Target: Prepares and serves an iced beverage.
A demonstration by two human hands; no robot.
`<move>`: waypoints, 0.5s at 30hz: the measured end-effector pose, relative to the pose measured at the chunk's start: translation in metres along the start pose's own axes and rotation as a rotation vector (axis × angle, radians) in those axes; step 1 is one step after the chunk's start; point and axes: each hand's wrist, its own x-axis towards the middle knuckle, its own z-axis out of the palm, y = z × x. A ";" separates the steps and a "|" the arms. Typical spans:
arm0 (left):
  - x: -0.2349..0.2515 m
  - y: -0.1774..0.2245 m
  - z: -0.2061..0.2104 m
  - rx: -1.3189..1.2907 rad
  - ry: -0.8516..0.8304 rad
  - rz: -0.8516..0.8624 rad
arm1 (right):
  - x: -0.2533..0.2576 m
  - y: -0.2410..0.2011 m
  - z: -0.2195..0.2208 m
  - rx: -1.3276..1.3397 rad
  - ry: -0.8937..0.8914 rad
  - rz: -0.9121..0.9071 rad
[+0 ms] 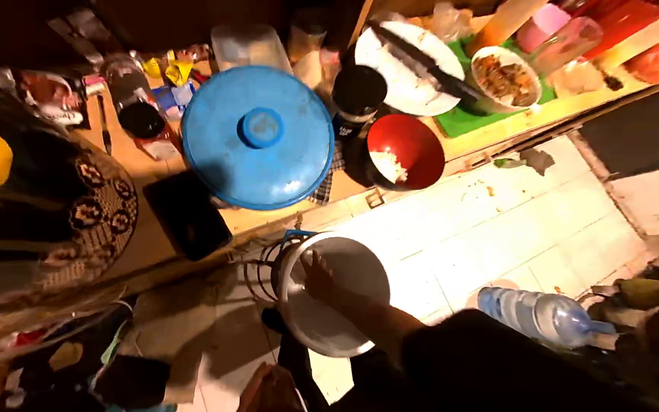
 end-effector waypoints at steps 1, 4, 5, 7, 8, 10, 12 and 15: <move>-0.002 0.002 0.002 -0.060 0.008 -0.018 | 0.010 0.008 0.014 -0.022 -0.046 0.051; -0.006 -0.004 -0.001 -0.166 0.048 -0.012 | 0.024 -0.002 0.042 -0.162 -0.152 0.089; -0.007 -0.004 0.000 -0.194 0.058 -0.010 | 0.025 0.001 0.048 -0.190 -0.153 0.071; -0.006 -0.003 0.002 -0.298 0.050 -0.016 | 0.027 0.007 0.045 -0.186 -0.140 0.019; -0.006 -0.003 0.002 -0.335 0.053 -0.014 | 0.027 0.008 0.040 -0.172 -0.164 -0.004; -0.006 -0.001 0.001 -0.389 0.061 -0.009 | 0.027 0.010 0.028 -0.135 -0.236 -0.049; -0.006 0.002 0.001 -0.373 0.062 0.004 | 0.028 0.012 0.015 -0.087 -0.274 -0.063; -0.001 -0.003 0.003 -0.361 0.075 0.022 | 0.039 0.016 0.015 -0.036 -0.245 -0.095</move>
